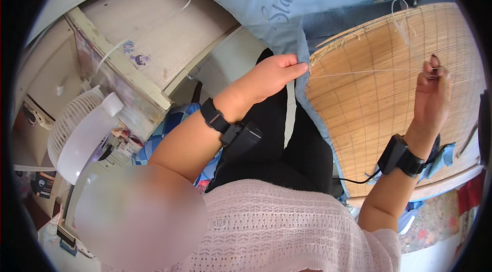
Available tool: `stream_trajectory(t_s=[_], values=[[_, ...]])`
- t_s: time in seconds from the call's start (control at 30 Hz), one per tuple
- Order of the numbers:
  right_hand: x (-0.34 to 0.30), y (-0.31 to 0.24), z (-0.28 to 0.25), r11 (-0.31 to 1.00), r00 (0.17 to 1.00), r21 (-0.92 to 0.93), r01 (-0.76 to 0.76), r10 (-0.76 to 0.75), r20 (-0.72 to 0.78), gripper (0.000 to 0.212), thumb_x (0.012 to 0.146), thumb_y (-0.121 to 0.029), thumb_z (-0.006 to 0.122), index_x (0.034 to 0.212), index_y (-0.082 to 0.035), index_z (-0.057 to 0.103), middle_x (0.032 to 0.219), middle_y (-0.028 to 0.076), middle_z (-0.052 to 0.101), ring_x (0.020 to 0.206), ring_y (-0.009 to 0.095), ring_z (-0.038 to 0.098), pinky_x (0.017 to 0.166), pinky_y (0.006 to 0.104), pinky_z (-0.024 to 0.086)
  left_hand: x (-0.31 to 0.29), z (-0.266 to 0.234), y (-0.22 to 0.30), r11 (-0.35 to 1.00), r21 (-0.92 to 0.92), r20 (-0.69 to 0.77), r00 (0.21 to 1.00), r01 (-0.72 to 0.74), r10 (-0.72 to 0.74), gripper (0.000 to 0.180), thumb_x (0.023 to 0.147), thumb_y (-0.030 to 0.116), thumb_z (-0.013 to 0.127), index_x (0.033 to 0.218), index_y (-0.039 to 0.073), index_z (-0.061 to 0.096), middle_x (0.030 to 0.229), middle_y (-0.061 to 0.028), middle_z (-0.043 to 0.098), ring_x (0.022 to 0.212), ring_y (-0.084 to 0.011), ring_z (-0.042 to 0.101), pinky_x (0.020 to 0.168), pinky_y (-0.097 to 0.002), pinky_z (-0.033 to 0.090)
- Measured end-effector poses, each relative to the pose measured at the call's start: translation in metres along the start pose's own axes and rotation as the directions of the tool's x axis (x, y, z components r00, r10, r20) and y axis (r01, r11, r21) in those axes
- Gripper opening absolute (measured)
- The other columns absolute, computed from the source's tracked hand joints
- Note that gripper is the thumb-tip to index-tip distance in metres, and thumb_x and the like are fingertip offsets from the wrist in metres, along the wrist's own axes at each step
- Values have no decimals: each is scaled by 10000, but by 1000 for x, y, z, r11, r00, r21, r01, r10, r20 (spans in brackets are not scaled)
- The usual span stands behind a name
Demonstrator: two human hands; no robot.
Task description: Sewing a blue fabric border onto a bamboo mat using a needle and thread.
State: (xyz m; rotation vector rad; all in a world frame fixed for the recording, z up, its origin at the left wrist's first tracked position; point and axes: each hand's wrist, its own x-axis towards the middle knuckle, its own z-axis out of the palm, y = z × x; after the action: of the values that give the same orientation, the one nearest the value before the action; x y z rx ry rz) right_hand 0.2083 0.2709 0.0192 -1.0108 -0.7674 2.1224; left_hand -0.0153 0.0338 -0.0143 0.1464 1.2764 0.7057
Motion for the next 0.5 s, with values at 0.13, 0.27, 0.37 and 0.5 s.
stream_trajectory(t_s=[0.13, 0.27, 0.37, 0.5], values=[[-21, 21, -31, 911, 870, -260, -319, 172, -463, 210, 923, -243, 396, 968, -68, 501, 1067, 60, 520, 984, 184, 518, 697, 239, 393, -10, -19, 5, 865, -494, 206, 978, 91, 15, 340, 863, 159, 454, 1185, 49, 456, 1094, -55, 531, 974, -149, 500, 831, -318, 402], [-56, 24, -53, 920, 709, -253, -300, 38, -704, 248, 922, -237, 397, 1060, -53, 492, 942, 44, 536, 784, 129, 506, 632, 219, 373, -10, -20, 13, 778, -619, 269, 960, 109, 80, 440, 908, 146, 388, 1331, 87, 281, 1261, -89, 422, 1113, -210, 450, 936, -397, 357], [-69, 32, -50, 924, 728, -299, -237, -35, -684, 276, 918, -247, 412, 1078, -40, 499, 868, 41, 525, 649, 71, 441, 540, 188, 340, -4, -14, 16, 785, -614, 231, 970, 86, 74, 439, 913, 156, 393, 1338, 141, 282, 1257, -66, 429, 1120, -200, 445, 934, -406, 362], [-68, 60, 37, 755, 893, -505, -417, 238, -382, 220, 896, -229, 462, 980, -67, 586, 713, -9, 513, 574, 25, 408, 478, 160, 317, 2, -12, 18, 804, -591, 204, 976, 61, 75, 445, 911, 166, 407, 1338, 152, 283, 1259, -49, 429, 1115, -187, 448, 927, -397, 371]])
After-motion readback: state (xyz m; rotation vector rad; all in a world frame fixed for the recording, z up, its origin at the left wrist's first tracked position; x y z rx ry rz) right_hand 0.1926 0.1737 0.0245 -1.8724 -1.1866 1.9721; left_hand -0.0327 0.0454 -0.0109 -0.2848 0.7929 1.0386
